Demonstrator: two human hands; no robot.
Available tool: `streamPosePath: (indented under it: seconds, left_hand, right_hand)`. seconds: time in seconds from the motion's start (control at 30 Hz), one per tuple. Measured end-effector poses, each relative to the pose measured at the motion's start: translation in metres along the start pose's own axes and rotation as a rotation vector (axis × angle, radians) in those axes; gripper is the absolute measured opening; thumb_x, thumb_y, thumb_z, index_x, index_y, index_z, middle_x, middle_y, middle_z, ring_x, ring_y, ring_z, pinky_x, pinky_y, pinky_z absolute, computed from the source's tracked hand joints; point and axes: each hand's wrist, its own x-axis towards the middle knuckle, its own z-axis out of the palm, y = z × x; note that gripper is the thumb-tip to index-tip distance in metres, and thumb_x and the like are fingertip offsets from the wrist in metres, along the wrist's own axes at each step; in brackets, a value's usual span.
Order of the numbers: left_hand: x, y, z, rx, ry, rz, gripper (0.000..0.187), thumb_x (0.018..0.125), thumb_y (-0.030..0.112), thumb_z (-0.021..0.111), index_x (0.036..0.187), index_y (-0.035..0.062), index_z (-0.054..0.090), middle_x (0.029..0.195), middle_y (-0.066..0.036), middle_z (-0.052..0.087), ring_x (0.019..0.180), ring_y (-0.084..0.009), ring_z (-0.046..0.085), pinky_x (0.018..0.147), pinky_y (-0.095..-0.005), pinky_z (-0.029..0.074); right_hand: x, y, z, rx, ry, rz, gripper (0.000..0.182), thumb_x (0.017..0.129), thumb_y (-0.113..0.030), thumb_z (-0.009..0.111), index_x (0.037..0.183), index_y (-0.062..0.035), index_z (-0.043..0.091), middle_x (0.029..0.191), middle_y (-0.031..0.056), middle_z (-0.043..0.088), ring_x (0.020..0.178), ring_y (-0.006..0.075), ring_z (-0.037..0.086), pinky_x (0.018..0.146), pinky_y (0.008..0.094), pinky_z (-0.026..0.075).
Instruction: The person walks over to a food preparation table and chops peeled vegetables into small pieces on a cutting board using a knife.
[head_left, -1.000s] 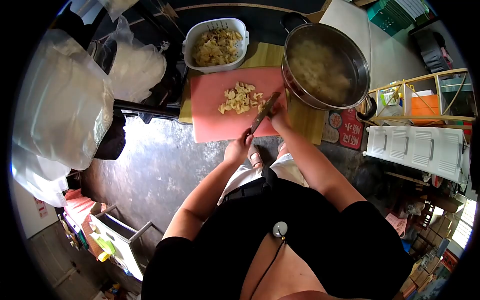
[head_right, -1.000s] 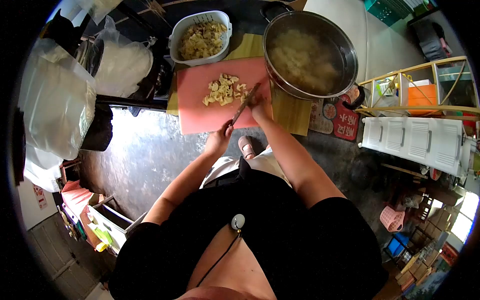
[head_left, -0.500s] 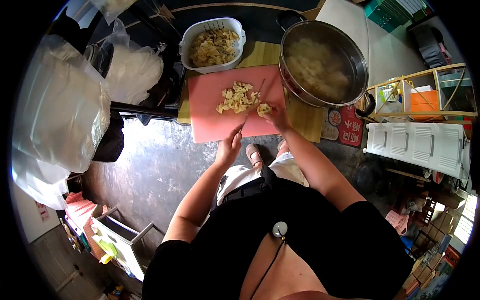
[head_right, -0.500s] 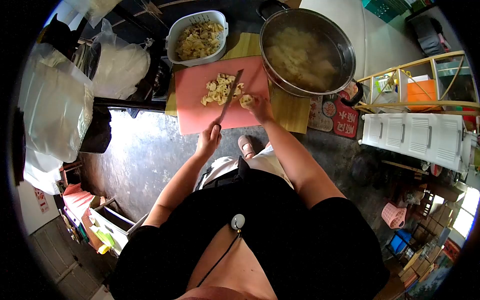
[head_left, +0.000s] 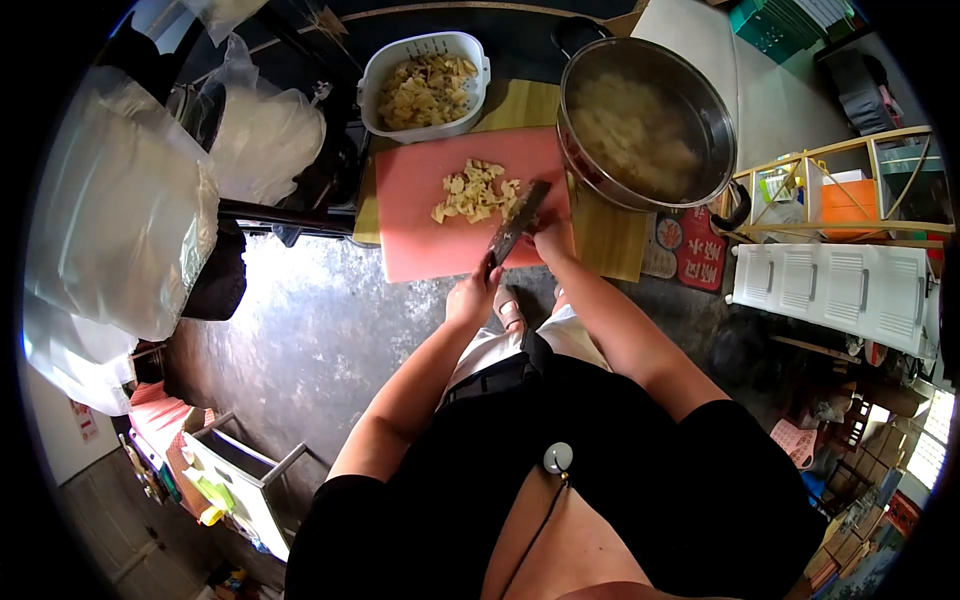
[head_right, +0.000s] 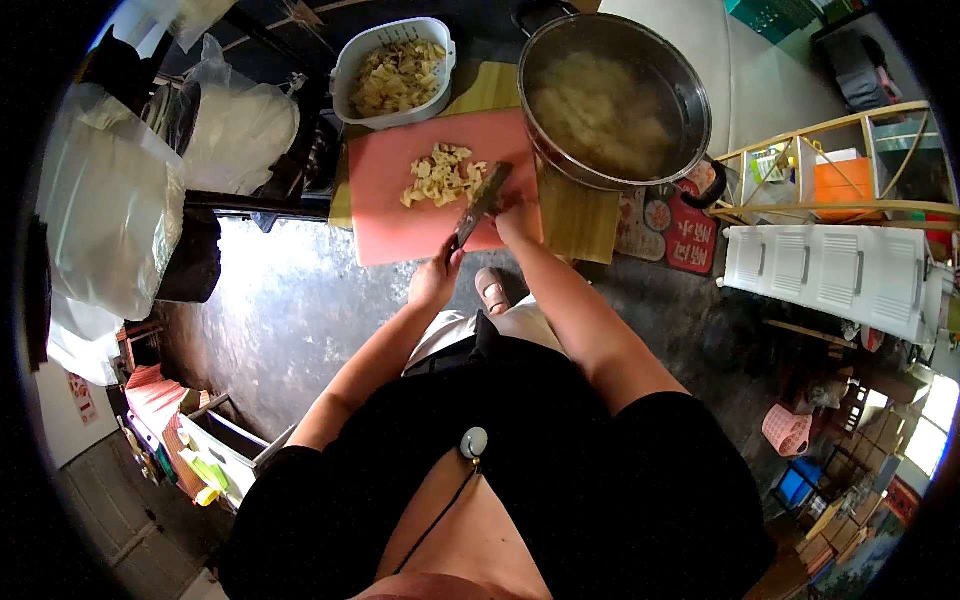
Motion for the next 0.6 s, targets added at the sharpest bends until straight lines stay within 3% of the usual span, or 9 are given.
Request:
streamPosePath:
  seconds: [0.07, 0.17, 0.2, 0.37, 0.47, 0.53, 0.57, 0.6]
  left_hand:
    - [0.015, -0.017, 0.017, -0.079, 0.124, 0.1, 0.041, 0.093, 0.042, 0.04, 0.125, 0.018, 0.046, 0.079, -0.018, 0.063, 0.065, -0.0366, 0.061, 0.058, -0.0429, 0.048]
    - [0.012, -0.005, -0.003, -0.668, -0.097, -0.16, 0.039, 0.094, 0.041, 0.038, 0.118, 0.0119, 0.048, 0.061, -0.006, 0.052, 0.044, -0.0186, 0.049, 0.043, -0.0315, 0.042]
    - [0.009, -0.004, -0.006, -0.853, -0.085, -0.203, 0.038, 0.095, 0.042, 0.037, 0.11, 0.0088, 0.049, 0.056, 0.003, 0.037, 0.042, -0.0062, 0.034, 0.038, -0.0231, 0.033]
    - [0.004, 0.001, -0.028, -0.77, -0.128, -0.188, 0.038, 0.096, 0.039, 0.036, 0.11, 0.0066, 0.049, 0.052, 0.002, 0.039, 0.041, -0.0081, 0.037, 0.038, -0.0246, 0.033]
    - [-0.008, 0.008, -0.033, -0.651, -0.068, -0.028, 0.041, 0.096, 0.037, 0.035, 0.113, 0.0042, 0.051, 0.05, 0.001, 0.039, 0.039, -0.0087, 0.036, 0.037, -0.025, 0.033]
    - [-0.008, 0.004, -0.026, -0.695, -0.106, -0.053, 0.039, 0.096, 0.037, 0.035, 0.113, 0.0049, 0.051, 0.05, 0.001, 0.039, 0.039, -0.0089, 0.036, 0.038, -0.0252, 0.034]
    - [-0.007, 0.0, -0.021, -0.718, -0.121, -0.066, 0.039, 0.096, 0.037, 0.035, 0.113, 0.0052, 0.05, 0.051, 0.001, 0.039, 0.039, -0.009, 0.036, 0.038, -0.0252, 0.034]
    - [0.0, -0.001, -0.021, -0.745, -0.277, -0.169, 0.038, 0.096, 0.037, 0.035, 0.113, 0.0062, 0.049, 0.052, 0.0, 0.039, 0.04, -0.0093, 0.037, 0.039, -0.0256, 0.034]
  right_hand:
    - [-0.006, -0.011, 0.004, -0.01, -0.034, 0.076, 0.03, 0.073, 0.003, 0.066, 0.098, -0.0034, 0.05, 0.083, 0.0073, 0.058, 0.063, 0.0154, 0.059, 0.044, 0.0278, 0.051]
    - [-0.037, -0.076, -0.009, 0.007, -0.047, 0.079, 0.031, 0.074, 0.001, 0.066, 0.099, -0.0031, 0.05, 0.087, 0.0077, 0.059, 0.065, 0.0158, 0.06, 0.045, 0.0278, 0.051]
    - [-0.042, -0.09, -0.016, 0.048, -0.046, 0.057, 0.031, 0.074, 0.0, 0.067, 0.099, -0.0029, 0.05, 0.088, 0.0079, 0.06, 0.066, 0.0158, 0.06, 0.046, 0.0275, 0.051]
    - [-0.016, -0.041, -0.024, -0.197, 0.003, -0.273, 0.041, 0.071, -0.015, 0.074, 0.101, -0.0024, 0.05, 0.091, 0.0099, 0.062, 0.066, 0.0164, 0.061, 0.051, 0.0291, 0.049]
    - [-0.016, -0.047, -0.023, -0.272, 0.038, -0.167, 0.048, 0.066, -0.022, 0.078, 0.101, -0.0022, 0.052, 0.091, 0.0123, 0.062, 0.073, 0.0218, 0.06, 0.06, 0.0332, 0.048]
    - [-0.02, -0.054, -0.025, -0.174, 0.006, -0.02, 0.052, 0.063, -0.026, 0.079, 0.101, -0.0014, 0.054, 0.093, 0.0149, 0.062, 0.087, 0.0324, 0.058, 0.075, 0.0399, 0.047]
    - [-0.021, -0.053, -0.024, -0.255, 0.042, -0.065, 0.051, 0.064, -0.026, 0.078, 0.101, -0.0019, 0.053, 0.093, 0.0145, 0.062, 0.084, 0.031, 0.059, 0.072, 0.0389, 0.048]
    - [-0.022, -0.053, -0.022, -0.334, 0.077, -0.113, 0.05, 0.065, -0.026, 0.078, 0.101, -0.0024, 0.052, 0.092, 0.0141, 0.062, 0.081, 0.0295, 0.061, 0.069, 0.0379, 0.048]
